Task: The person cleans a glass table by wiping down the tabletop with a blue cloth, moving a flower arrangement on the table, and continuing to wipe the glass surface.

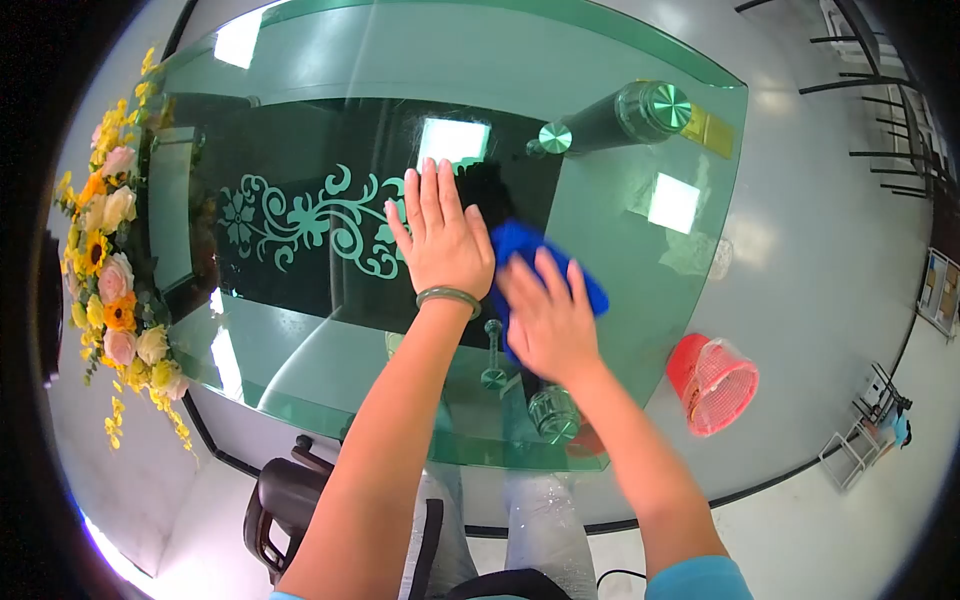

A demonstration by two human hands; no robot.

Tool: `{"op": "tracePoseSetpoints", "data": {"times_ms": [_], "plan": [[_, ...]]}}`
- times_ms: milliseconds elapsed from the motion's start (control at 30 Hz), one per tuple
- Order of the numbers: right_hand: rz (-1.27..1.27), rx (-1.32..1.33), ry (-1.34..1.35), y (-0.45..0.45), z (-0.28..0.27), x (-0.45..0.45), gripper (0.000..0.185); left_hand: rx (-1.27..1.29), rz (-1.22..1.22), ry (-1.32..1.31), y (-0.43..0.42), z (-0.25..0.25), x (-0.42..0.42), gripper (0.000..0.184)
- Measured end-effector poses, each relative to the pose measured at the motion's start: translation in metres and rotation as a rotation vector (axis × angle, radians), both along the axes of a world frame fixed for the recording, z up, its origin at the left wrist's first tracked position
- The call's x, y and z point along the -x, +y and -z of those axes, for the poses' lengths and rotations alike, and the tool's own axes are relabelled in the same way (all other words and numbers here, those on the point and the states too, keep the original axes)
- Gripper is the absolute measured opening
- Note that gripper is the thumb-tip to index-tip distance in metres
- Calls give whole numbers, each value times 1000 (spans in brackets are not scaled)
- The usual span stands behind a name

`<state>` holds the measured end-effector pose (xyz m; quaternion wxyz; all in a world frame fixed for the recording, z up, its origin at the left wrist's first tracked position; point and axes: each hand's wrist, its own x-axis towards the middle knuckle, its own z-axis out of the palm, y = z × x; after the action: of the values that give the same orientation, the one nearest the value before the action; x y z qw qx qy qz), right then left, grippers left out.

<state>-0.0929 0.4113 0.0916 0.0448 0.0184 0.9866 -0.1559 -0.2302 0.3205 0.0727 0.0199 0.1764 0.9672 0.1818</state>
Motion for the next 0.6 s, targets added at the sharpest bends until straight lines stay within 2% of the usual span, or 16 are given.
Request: {"op": "tracePoseSetpoints", "data": {"times_ms": [133,233,300,367,433,500,567,600], "plan": [[210,-47,237,16,9,102,57,-304,23,-7,-15,1,2,43],[252,-151,410,30,33,164,52,-606,77,-85,-74,-34,-13,33],[359,-167,432,23,40,190,50,-542,53,-62,-140,-64,-45,31],[377,-236,445,-18,38,187,47,-395,-29,-83,-220,-72,-81,30],[154,-77,289,-101,3,149,44,-418,-429,-173,-289,-71,-116,29],[-162,22,161,-176,-6,77,48,-268,-691,-161,-366,-61,-138,35],[-372,234,-24,-217,-12,5,62,-404,-1063,-244,-437,-39,-162,41],[-433,246,-8,-228,-8,-29,67,-482,-1143,-308,-477,-16,-174,42]]}}
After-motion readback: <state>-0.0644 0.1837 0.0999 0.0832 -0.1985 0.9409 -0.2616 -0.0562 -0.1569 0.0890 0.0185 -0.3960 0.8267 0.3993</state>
